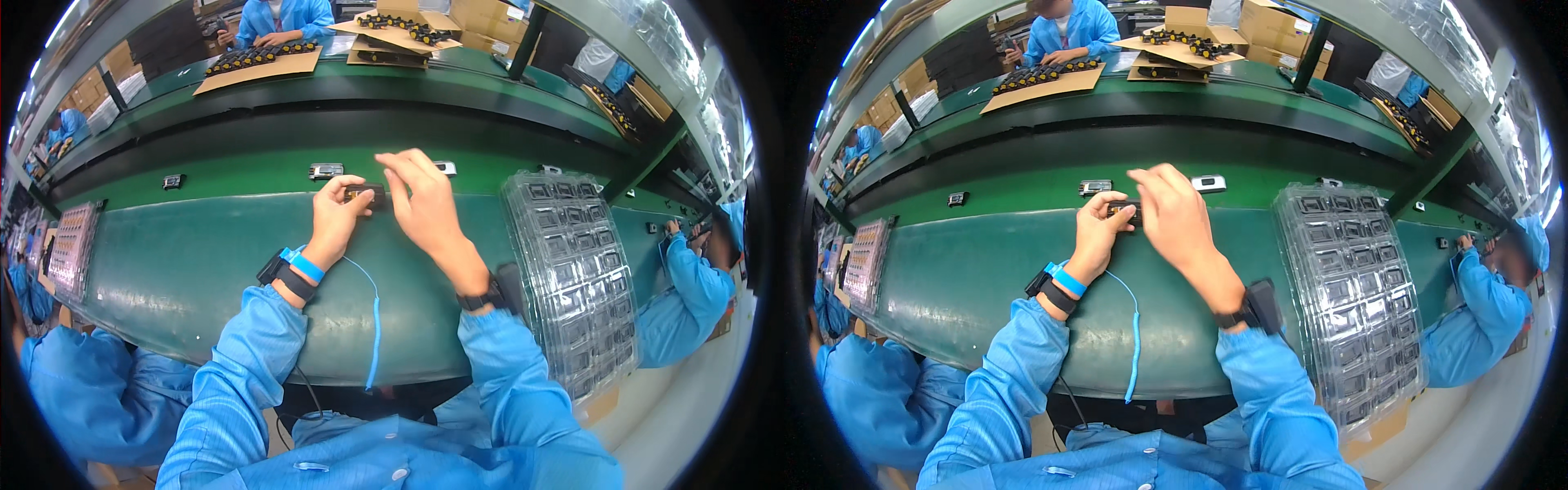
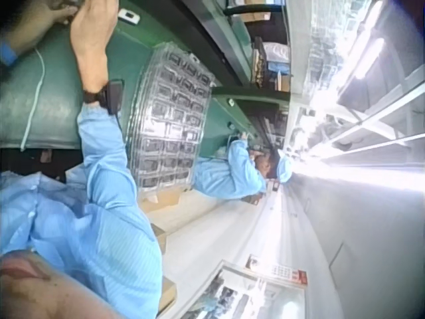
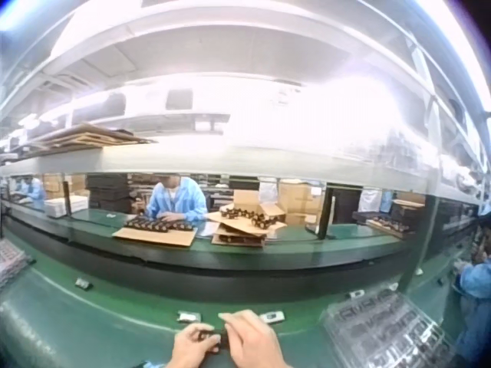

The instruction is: Assembling and inspecting small electronic components on a production line.

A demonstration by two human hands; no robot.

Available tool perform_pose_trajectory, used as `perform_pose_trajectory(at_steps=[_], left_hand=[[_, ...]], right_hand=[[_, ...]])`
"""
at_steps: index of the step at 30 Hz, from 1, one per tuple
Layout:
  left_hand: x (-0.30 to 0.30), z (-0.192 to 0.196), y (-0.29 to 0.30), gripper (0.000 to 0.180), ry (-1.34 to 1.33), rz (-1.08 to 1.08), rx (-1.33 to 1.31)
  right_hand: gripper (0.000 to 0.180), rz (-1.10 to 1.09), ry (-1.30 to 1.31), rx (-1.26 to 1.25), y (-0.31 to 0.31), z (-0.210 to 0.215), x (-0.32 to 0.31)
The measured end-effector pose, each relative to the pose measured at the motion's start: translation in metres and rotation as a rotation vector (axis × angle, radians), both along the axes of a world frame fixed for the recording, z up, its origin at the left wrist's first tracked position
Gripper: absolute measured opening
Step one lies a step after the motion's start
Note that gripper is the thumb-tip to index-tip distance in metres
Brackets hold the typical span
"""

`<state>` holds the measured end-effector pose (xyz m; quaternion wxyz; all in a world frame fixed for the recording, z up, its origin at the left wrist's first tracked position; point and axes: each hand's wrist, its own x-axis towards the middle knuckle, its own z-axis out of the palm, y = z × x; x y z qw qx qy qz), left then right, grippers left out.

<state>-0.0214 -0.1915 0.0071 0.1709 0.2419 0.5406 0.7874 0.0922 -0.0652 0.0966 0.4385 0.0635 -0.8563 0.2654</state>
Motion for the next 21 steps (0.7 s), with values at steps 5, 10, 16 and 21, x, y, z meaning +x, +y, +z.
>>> perform_pose_trajectory(at_steps=[5, 10, 16, 21], left_hand=[[-0.002, 0.008, -0.005, 0.029, -0.018, 0.058, -0.16], [0.005, 0.003, 0.01, 0.027, 0.034, -0.005, -0.028], [0.008, 0.003, 0.01, 0.027, 0.051, -0.009, -0.037], [0.007, 0.005, 0.006, 0.026, 0.053, 0.008, -0.013]], right_hand=[[0.016, 0.559, 0.167, 0.25, -0.125, 0.114, 0.077], [0.031, 0.567, 0.339, 0.047, -0.185, 0.127, 0.14], [0.029, 0.881, -0.406, 0.18, -0.143, 0.188, 0.162], [0.022, 0.445, -0.004, 0.428, -0.177, 0.145, 0.185]])
